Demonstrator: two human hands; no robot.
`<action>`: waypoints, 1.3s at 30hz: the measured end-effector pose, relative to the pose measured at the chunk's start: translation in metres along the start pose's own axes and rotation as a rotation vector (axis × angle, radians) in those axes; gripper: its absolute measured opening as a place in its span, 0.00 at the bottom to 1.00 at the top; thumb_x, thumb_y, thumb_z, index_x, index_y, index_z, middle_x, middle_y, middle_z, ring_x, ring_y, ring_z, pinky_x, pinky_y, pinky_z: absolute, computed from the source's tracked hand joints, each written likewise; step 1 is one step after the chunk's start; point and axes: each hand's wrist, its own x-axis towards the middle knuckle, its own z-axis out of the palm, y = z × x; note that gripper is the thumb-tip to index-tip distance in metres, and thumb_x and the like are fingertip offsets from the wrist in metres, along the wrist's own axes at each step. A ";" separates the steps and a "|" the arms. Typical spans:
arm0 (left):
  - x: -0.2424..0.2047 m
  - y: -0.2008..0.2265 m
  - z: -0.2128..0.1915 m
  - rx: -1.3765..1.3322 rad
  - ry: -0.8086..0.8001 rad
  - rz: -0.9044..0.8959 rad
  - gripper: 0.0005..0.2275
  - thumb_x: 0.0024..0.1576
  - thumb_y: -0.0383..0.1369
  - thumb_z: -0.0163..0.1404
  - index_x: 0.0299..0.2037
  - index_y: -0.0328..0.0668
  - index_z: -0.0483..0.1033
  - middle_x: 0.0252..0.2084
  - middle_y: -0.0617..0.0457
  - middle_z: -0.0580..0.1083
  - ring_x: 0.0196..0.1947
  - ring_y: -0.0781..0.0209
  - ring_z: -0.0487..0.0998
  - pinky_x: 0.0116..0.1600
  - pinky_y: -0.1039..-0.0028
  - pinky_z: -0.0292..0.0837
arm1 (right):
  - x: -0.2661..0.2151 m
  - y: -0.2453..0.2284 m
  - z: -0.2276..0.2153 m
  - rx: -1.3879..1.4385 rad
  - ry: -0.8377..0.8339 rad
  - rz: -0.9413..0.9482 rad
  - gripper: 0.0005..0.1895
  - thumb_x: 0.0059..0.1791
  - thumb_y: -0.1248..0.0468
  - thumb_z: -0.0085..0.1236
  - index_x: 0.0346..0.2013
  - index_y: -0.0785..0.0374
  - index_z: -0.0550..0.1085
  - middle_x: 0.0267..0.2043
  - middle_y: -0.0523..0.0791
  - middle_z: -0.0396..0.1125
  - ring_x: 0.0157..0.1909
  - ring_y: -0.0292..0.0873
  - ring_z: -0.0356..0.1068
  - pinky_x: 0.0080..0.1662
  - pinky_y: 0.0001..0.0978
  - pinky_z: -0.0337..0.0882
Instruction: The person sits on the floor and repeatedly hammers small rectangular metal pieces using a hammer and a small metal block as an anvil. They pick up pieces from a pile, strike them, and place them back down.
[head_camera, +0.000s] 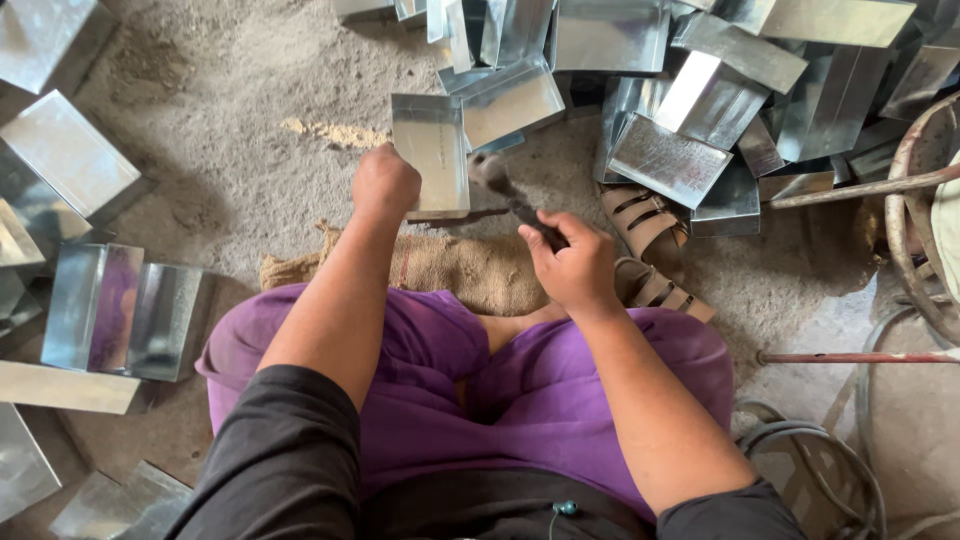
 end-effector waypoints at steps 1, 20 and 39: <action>-0.001 0.000 -0.001 -0.013 -0.032 -0.036 0.14 0.54 0.25 0.48 0.50 0.36 0.77 0.51 0.36 0.77 0.54 0.40 0.78 0.58 0.58 0.73 | -0.003 -0.002 -0.002 0.048 0.011 0.055 0.12 0.49 0.62 0.71 0.40 0.67 0.78 0.34 0.49 0.76 0.33 0.44 0.78 0.36 0.33 0.76; 0.003 -0.003 -0.007 0.170 -0.072 -0.055 0.17 0.53 0.33 0.50 0.53 0.39 0.77 0.53 0.38 0.76 0.54 0.41 0.78 0.57 0.57 0.74 | -0.002 0.054 0.021 0.016 -0.211 0.546 0.16 0.46 0.59 0.69 0.43 0.63 0.77 0.28 0.48 0.75 0.27 0.43 0.74 0.32 0.35 0.70; 0.024 -0.016 -0.003 -0.134 0.222 0.387 0.10 0.60 0.33 0.48 0.44 0.33 0.75 0.41 0.36 0.77 0.43 0.36 0.79 0.50 0.51 0.74 | -0.001 0.068 0.034 -0.160 -0.384 0.613 0.18 0.46 0.58 0.66 0.48 0.59 0.77 0.32 0.51 0.75 0.35 0.51 0.76 0.39 0.42 0.74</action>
